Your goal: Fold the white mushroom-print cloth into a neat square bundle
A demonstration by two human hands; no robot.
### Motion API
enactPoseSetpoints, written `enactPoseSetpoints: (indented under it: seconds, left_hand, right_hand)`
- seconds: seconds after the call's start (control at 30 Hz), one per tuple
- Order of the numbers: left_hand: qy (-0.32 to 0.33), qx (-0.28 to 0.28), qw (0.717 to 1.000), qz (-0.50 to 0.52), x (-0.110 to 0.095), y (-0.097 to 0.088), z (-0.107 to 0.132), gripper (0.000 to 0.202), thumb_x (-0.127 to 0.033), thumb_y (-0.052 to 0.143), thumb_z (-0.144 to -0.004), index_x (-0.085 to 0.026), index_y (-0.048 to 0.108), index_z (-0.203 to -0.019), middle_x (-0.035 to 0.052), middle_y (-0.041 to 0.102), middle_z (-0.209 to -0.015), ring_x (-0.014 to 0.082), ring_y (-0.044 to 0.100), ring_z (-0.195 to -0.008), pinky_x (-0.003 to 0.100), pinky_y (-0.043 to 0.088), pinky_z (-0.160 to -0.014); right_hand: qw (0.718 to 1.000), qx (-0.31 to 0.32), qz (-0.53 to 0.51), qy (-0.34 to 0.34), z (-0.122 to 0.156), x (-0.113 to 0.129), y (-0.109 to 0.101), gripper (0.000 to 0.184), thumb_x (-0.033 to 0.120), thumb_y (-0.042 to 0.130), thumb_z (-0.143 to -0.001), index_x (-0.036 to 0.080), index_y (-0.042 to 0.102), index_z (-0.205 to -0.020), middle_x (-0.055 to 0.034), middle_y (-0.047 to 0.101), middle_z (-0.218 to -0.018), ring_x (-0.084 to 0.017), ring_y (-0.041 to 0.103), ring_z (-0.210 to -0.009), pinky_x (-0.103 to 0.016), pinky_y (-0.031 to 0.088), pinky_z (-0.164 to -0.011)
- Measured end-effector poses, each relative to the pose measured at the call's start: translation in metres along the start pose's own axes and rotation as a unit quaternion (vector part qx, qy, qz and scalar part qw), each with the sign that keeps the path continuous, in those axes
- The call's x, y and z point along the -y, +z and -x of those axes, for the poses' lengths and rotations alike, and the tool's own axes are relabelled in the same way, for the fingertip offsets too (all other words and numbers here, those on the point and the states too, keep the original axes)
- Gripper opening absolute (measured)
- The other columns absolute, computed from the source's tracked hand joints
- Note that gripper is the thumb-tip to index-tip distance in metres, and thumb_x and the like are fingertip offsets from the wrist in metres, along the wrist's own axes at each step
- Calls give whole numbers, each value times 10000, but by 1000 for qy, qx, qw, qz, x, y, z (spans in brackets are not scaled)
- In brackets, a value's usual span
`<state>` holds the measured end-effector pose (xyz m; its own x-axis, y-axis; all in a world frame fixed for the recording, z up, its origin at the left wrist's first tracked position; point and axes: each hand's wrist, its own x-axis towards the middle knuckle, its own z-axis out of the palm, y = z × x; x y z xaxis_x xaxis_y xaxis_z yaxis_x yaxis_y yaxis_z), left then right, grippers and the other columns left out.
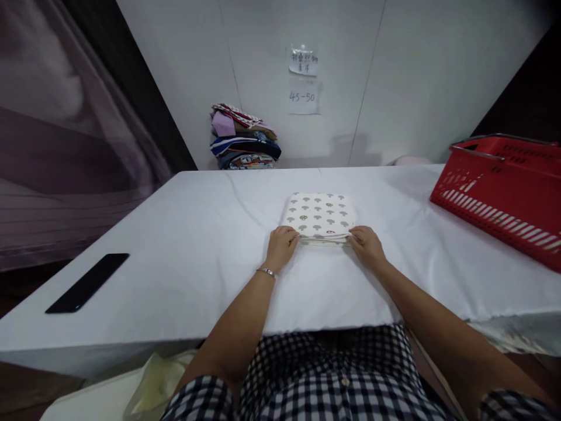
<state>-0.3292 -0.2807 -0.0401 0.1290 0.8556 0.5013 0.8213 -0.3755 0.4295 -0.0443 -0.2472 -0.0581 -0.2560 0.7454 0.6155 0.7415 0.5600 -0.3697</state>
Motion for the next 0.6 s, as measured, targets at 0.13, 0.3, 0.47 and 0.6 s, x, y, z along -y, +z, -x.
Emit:
enactPoseSetpoints:
  seconds: [0.13, 0.3, 0.47, 0.6]
  left_hand:
    - [-2, 1, 1000, 11, 0, 0, 0, 145, -240, 517, -830, -230, 654, -874, 25, 614, -926, 180, 513, -937, 346, 365, -842]
    - [-6, 2, 1000, 17, -1, -1, 0, 145, -228, 517, -826, -233, 654, -874, 24, 615, -921, 180, 510, -940, 350, 359, -848]
    - [-6, 3, 1000, 24, -1, -3, -1, 142, -222, 522, -821, -236, 652, -875, 21, 614, -916, 177, 512, -935, 348, 362, -850]
    - [-5, -1, 1000, 26, 0, -2, 0, 134, -233, 527, -819, -236, 649, -874, 17, 614, -917, 177, 513, -933, 350, 363, -843]
  right_hand:
    - [1000, -5, -14, -12, 1, -2, 0, 186, 340, 506, -824, 223, 650, -841, -57, 657, -914, -222, 554, -923, -404, 452, -820]
    - [997, 19, 14, -69, 4, -6, -6, 193, 303, 499, -827, 211, 656, -888, -64, 649, -986, -218, 549, -966, -398, 449, -840]
    - [990, 73, 62, -103, -4, -2, -17, 254, 331, 490, -837, 213, 652, -995, -73, 645, -1009, -219, 563, -942, -386, 454, -808]
    - [987, 68, 58, -130, -18, -2, -23, 258, 272, 424, -877, 251, 659, -982, -47, 658, -1010, -193, 578, -939, -357, 445, -793]
